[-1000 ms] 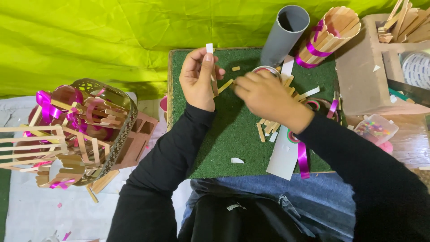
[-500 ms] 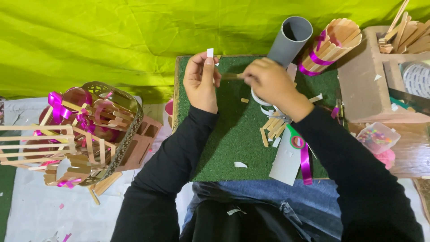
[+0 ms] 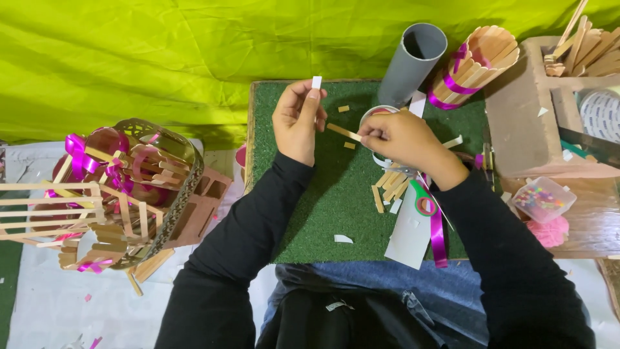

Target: The person assembles a small wooden frame using popsicle sticks and tape, then places a decorated paper cup inside the frame. They continue by taping additional sticks together to form a rectangular frame.

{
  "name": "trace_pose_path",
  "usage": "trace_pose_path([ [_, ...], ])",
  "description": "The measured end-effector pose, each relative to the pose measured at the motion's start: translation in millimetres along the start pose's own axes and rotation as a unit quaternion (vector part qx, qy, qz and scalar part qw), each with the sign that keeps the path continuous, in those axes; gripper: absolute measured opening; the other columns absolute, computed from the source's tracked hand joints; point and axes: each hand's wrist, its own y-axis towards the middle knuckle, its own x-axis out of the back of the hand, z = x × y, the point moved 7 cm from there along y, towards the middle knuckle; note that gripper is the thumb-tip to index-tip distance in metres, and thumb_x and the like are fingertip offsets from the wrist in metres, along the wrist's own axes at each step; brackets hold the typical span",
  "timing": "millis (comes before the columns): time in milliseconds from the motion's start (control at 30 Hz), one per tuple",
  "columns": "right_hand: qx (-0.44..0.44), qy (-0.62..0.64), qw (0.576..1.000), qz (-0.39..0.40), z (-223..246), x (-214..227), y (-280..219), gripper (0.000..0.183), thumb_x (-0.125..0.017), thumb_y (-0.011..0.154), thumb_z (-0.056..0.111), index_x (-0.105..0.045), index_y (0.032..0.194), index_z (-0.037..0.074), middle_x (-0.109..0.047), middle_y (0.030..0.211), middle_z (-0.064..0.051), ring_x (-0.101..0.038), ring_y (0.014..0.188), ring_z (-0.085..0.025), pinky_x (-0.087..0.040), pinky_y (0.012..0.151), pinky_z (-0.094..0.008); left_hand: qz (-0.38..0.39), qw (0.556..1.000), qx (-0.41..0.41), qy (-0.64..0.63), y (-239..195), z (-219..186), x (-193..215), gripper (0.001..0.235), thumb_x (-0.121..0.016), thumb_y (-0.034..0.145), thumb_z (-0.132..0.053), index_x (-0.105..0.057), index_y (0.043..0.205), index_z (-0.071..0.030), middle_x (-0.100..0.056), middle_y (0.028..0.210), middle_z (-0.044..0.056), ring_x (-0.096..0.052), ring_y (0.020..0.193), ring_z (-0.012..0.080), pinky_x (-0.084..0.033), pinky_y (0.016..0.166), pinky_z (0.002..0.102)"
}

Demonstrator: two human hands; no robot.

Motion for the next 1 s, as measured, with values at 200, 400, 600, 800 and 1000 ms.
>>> trace_pose_path([
  [200,-0.009,-0.044,0.999,0.015,-4,-5,1,0.013,-0.071,0.086,0.026,-0.077,0.098,0.023,-0.078,0.08,0.002,-0.073,0.084,-0.03,-0.056,0.08,-0.045,0.018,0.999,0.023,-0.027,0,14,2,0.016,-0.057,0.104,-0.003,-0.065,0.117,-0.001,-0.071,0.095,0.014,-0.068,0.069,0.0149,-0.056,0.049,0.024],
  [400,-0.002,0.041,0.997,-0.064,-20,9,0,0.013,-0.072,0.087,0.018,-0.077,0.098,0.02,-0.076,0.079,0.0,-0.072,0.079,-0.024,-0.055,0.077,-0.037,0.039,0.997,0.066,-0.009,1,23,2,0.016,-0.055,0.103,-0.002,-0.063,0.117,0.001,-0.071,0.098,0.017,-0.077,0.078,0.0237,-0.068,0.057,0.032],
  [600,0.013,0.268,0.958,-0.098,-16,19,-1,0.01,-0.069,0.093,0.005,-0.076,0.098,0.011,-0.073,0.077,-0.001,-0.062,0.075,-0.008,-0.049,0.077,-0.023,0.077,0.99,0.101,0.06,-6,30,-7,0.015,-0.06,0.099,-0.001,-0.067,0.111,0.003,-0.073,0.093,0.017,-0.078,0.079,0.0273,-0.069,0.058,0.036],
  [800,0.022,0.278,0.954,-0.106,-14,20,-3,0.008,-0.07,0.091,0.003,-0.076,0.092,0.008,-0.071,0.072,-0.003,-0.06,0.071,-0.008,-0.046,0.072,-0.021,0.084,0.986,0.116,0.089,-13,34,-12,0.015,-0.064,0.095,-0.002,-0.071,0.108,0.001,-0.075,0.091,0.019,-0.079,0.079,0.0285,-0.069,0.059,0.036],
  [1000,0.019,0.26,0.958,-0.118,-21,14,-2,0.008,-0.072,0.089,0.004,-0.077,0.092,0.01,-0.07,0.07,-0.001,-0.06,0.069,-0.005,-0.047,0.068,-0.019,0.093,0.985,0.113,0.09,-16,27,-16,0.013,-0.066,0.094,-0.002,-0.072,0.106,0.0,-0.076,0.09,0.018,-0.079,0.079,0.0278,-0.068,0.059,0.036],
])
